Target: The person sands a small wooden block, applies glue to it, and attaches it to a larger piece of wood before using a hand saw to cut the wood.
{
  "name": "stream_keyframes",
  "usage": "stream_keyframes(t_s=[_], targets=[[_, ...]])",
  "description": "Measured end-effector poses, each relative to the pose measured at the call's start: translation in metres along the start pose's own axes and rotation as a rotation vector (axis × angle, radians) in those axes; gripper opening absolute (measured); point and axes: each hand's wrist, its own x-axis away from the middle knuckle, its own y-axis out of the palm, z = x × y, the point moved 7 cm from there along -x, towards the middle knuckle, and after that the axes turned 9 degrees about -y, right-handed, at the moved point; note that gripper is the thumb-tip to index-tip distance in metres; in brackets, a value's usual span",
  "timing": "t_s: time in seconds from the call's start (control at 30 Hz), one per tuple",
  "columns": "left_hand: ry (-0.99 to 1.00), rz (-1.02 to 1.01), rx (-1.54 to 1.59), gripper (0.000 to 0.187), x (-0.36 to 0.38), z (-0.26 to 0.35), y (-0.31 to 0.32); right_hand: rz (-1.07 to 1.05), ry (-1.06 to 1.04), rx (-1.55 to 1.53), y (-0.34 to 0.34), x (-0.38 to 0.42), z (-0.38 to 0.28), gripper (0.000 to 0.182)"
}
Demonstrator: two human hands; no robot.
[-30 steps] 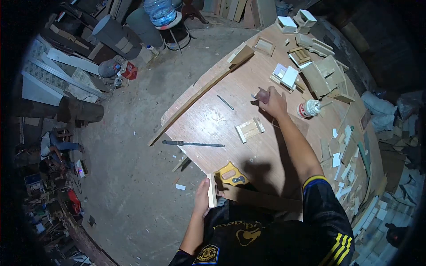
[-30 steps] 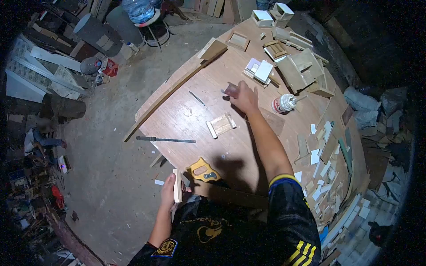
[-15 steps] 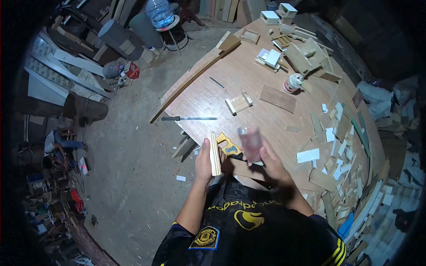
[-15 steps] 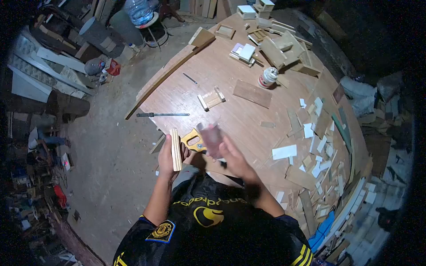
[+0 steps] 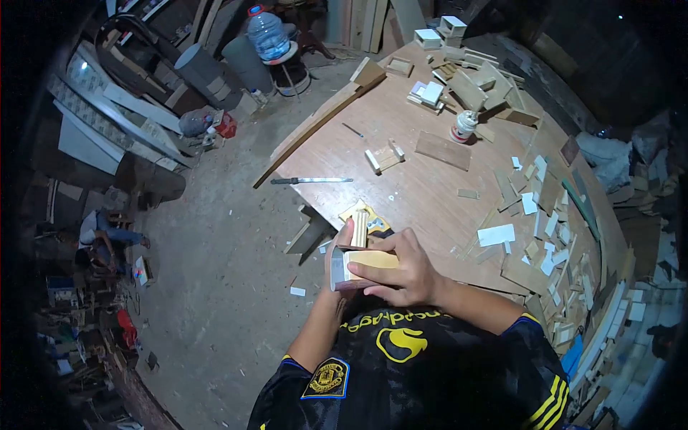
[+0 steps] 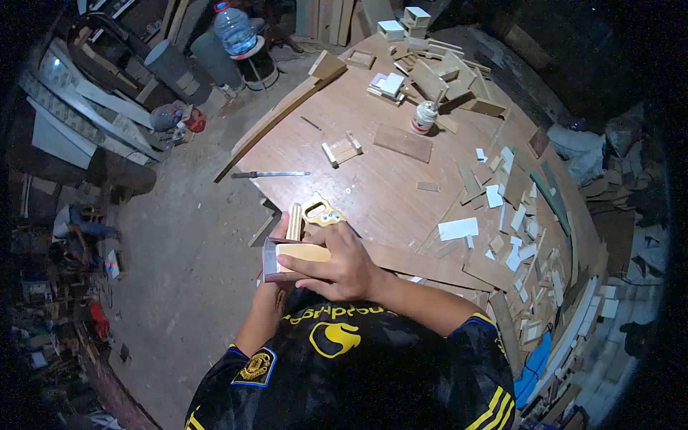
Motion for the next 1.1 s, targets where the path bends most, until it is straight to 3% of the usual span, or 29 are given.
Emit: stream_keyframes(t_s=[0.03,0.07,0.13,0.17,0.2,0.27,0.33,0.4,0.43,0.47,0.53,0.6,0.7,0.73,0.77,0.8,0.87,0.93,0.97,1.1], targets=[[0.003,0.136,-0.031,0.045,0.002,-0.005,-0.002,-0.016,-0.018,0.002,-0.001,-0.002,0.002,0.045],[0.222,0.290,-0.103,0.045,0.020,0.002,-0.001,0.019,0.026,0.023,0.001,0.000,0.018,0.044],[0.255,0.094,-0.189,0.046,0.011,0.007,0.000,0.084,0.150,0.077,0.001,-0.002,0.050,0.044],[0.425,0.421,-0.405,0.047,0.020,0.008,-0.011,0.042,0.132,0.076,0.008,0.001,0.040,0.042],[0.267,0.197,-0.125,0.050,0.034,0.003,0.020,0.025,0.028,0.021,0.014,-0.003,0.011,0.041],[0.112,0.035,-0.050,0.044,0.037,0.013,0.036,0.029,-0.137,-0.033,0.008,-0.018,-0.032,0.039],[0.000,0.113,-0.031,0.046,0.037,0.000,0.023,0.008,-0.029,-0.039,0.017,-0.013,-0.001,0.044],[0.353,0.320,-0.322,0.048,0.034,0.014,-0.005,0.031,0.095,0.221,-0.005,-0.020,0.018,0.045],[0.365,0.192,-0.213,0.047,0.028,0.014,-0.005,-0.017,0.029,0.270,-0.005,-0.023,0.015,0.059],[0.368,0.191,-0.216,0.047,0.025,0.013,-0.006,-0.014,0.025,0.270,0.000,-0.020,0.012,0.059],[0.521,0.278,-0.240,0.046,0.032,0.025,0.010,0.197,0.342,-0.146,0.003,-0.006,0.022,0.072],[0.410,0.219,-0.229,0.048,0.038,0.028,0.020,0.181,0.428,-0.226,0.002,-0.006,0.022,0.076],[0.414,0.232,-0.338,0.045,0.040,0.032,0.004,0.231,0.486,-0.160,0.000,0.005,0.029,0.063],[0.564,0.323,-0.424,0.044,0.050,0.038,0.015,0.238,0.488,-0.156,0.000,0.005,0.025,0.063],[0.716,0.412,-0.509,0.043,0.059,0.044,0.025,0.314,0.618,-0.387,0.006,0.010,0.027,0.059],[0.713,0.407,-0.511,0.043,0.057,0.043,0.030,0.386,0.745,-0.621,0.014,0.017,0.029,0.055],[0.906,0.392,-0.601,0.042,0.065,0.050,0.043,0.378,0.732,-0.642,0.022,0.018,0.021,0.048],[0.921,0.404,-0.698,0.040,0.066,0.047,0.044,0.449,0.705,-0.654,0.027,0.019,0.020,0.053],[0.939,0.416,-0.797,0.039,0.067,0.046,0.047,0.327,0.686,-0.497,0.027,0.019,0.020,0.054],[0.936,0.408,-0.791,0.038,0.071,0.046,0.045,0.247,0.571,-0.313,0.020,0.005,0.000,0.053]])
